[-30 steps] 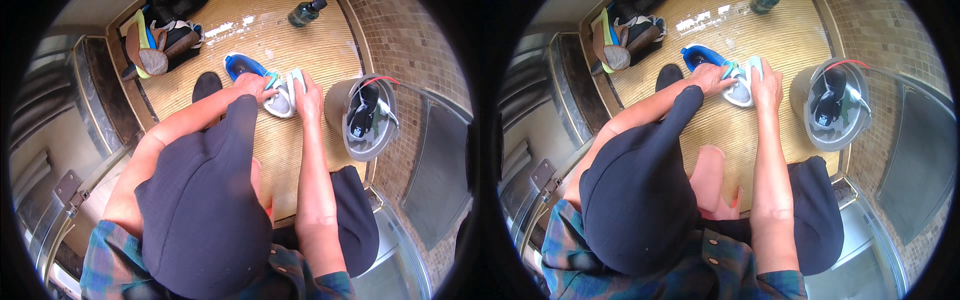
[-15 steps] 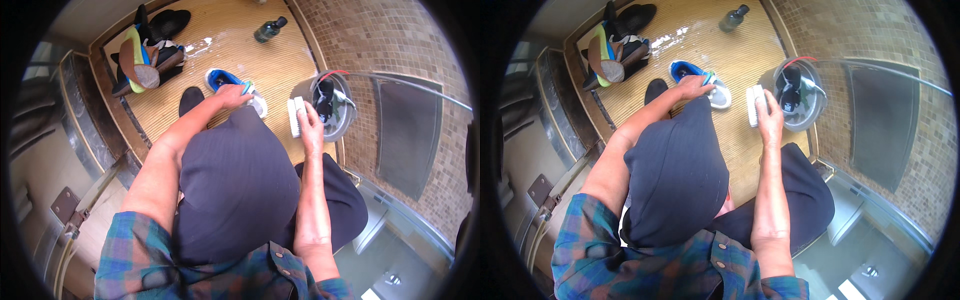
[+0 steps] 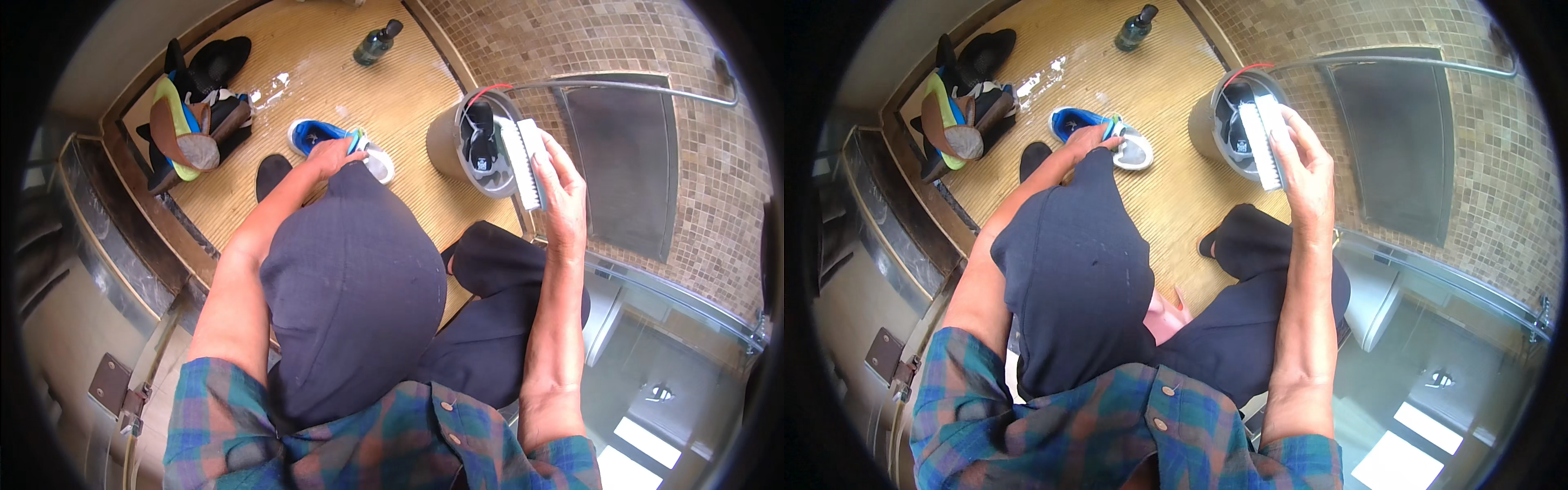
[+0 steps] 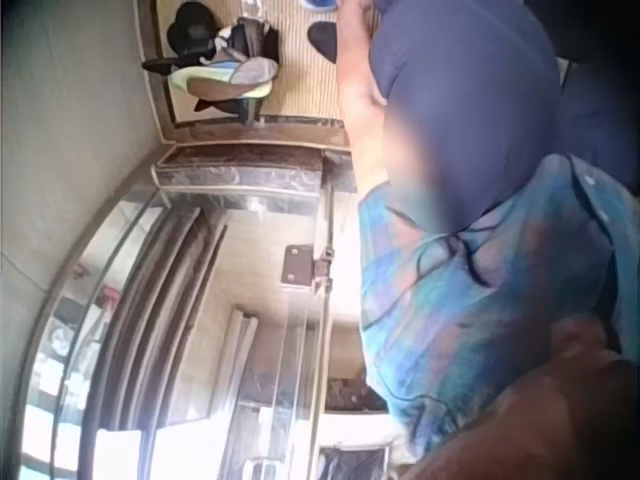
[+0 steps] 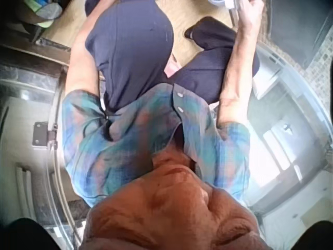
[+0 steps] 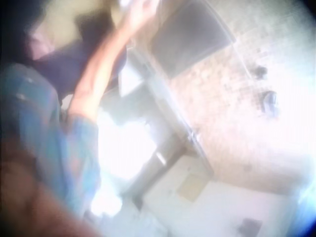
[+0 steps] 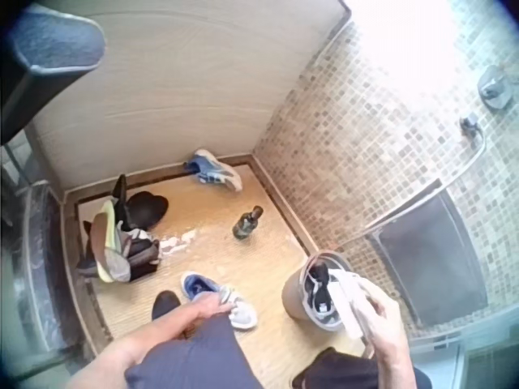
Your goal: The person scrubs a blue and white sneaker with a brush and cleaning solution while sitting on a mat. They repeatedly scrub the upper and sole, dip the shoe in a bucket of water, and continue scrubbing different areas of the shoe.
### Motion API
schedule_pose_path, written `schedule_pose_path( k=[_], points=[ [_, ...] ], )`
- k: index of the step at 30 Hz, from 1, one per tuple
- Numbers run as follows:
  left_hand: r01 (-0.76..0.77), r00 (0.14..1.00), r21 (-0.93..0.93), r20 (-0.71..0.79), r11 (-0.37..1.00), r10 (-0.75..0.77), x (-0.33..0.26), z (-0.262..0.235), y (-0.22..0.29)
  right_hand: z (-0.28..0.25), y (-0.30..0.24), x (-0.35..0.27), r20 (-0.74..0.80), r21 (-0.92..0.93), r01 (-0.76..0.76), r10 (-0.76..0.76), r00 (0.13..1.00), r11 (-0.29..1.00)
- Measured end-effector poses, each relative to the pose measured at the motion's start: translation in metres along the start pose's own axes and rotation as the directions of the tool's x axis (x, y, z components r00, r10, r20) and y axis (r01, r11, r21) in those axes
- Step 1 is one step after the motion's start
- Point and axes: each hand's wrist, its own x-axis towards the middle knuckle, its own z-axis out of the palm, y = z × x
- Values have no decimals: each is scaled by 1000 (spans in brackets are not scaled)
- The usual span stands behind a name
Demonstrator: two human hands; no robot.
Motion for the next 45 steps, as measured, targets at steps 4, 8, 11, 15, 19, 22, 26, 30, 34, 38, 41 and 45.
schedule_pose_path(
  k=[4,8,11,15,19,22,26,30,34,38,41,45],
  points=[
    [-41,999,-2,-27,999,41,-4,6,-4,-3,-22,-13,5,-7,43,-43,999,999],
    [-77,993,33,-87,996,80,-8,15,-11,-17,-55,-18,6,-52,119,-119,993,992],
    [-55,998,63,-40,997,57,-27,12,2,-29,-78,-14,7,-65,170,-170,985,983],
    [-92,994,75,-49,993,96,-40,21,-4,-23,-101,15,65,-36,287,-284,957,957],
    [-77,997,-16,-6,997,77,-60,15,-7,15,-102,58,116,5,351,-349,930,936],
    [15,998,-20,55,1000,-14,-60,19,-8,44,-90,86,192,114,331,-348,918,937],
    [-15,990,-214,131,977,44,-56,6,-14,71,-56,105,346,165,274,-316,883,948],
    [-46,991,-482,85,875,99,-50,-47,13,87,-27,111,314,-33,521,-486,816,853],
    [181,982,-434,133,883,-136,-50,-108,63,105,-25,105,215,-140,719,-688,693,681],
    [354,935,-445,140,823,-326,-59,-153,111,110,-14,96,185,-156,730,-706,683,665],
    [433,897,-475,141,766,-420,-58,-174,142,104,3,99,149,-157,708,-692,706,688],
    [518,821,-514,73,684,-567,-45,-186,147,107,31,103,80,-136,637,-633,770,759]
  ],
)
